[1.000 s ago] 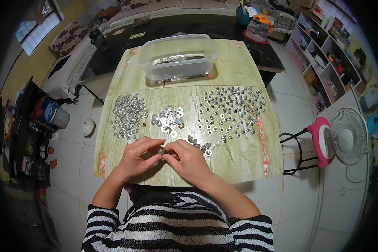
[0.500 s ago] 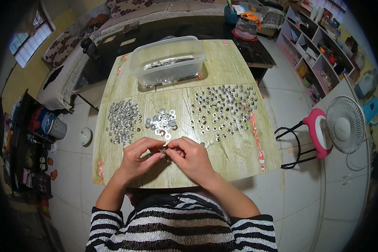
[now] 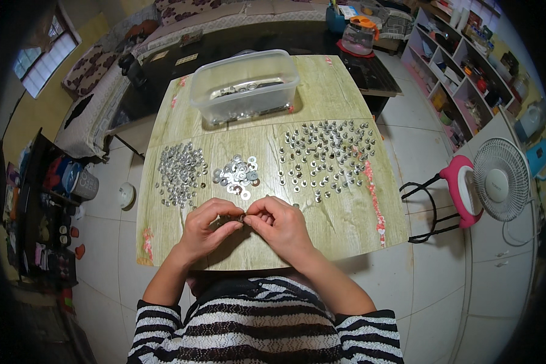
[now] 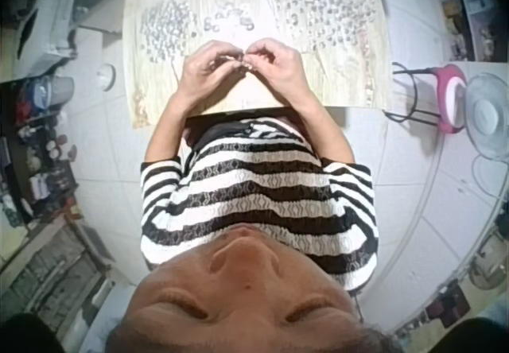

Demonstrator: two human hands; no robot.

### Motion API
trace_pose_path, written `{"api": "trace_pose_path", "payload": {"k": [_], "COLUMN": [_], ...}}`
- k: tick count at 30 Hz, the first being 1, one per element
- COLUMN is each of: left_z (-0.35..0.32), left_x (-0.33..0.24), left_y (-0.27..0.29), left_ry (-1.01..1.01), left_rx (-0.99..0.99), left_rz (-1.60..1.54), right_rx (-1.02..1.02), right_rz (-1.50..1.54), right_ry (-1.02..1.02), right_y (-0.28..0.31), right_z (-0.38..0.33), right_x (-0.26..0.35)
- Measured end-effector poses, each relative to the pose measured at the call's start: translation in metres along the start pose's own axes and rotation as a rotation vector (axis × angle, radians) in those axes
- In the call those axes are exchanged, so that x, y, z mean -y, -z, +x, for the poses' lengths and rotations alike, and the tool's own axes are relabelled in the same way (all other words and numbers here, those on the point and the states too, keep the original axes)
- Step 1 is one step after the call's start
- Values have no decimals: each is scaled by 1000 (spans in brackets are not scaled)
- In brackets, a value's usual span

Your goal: The person assembles hardware by picking up screws and washers from the table and sliding the washers onto the screws by hand.

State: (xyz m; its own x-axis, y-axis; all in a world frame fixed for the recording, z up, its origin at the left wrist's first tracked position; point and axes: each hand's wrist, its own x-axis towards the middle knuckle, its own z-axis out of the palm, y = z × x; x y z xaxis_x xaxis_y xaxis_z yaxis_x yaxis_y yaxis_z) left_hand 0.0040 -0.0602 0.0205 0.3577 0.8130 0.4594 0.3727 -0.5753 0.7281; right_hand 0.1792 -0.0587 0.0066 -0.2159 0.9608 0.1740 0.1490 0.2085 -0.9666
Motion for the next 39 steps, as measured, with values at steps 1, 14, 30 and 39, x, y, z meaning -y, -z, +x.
{"api": "trace_pose_path", "payload": {"k": [1, 14, 30, 39], "left_z": [-1, -14, -31, -39], "left_x": [-1, -10, -24, -26], "left_y": [0, -6, -10, -16], "left_ry": [2, 60, 117, 272], "left_rx": [-1, 1, -9, 18], "left_rz": [0, -68, -277, -463], "right_rx": [-8, 101, 198, 97], "right_rz": [-31, 212, 442, 572], "right_ry": [12, -155, -205, -252], "right_y": [0, 1, 3, -2], "right_z": [-1, -21, -43, -56], "right_x": [1, -6, 6, 4]}}
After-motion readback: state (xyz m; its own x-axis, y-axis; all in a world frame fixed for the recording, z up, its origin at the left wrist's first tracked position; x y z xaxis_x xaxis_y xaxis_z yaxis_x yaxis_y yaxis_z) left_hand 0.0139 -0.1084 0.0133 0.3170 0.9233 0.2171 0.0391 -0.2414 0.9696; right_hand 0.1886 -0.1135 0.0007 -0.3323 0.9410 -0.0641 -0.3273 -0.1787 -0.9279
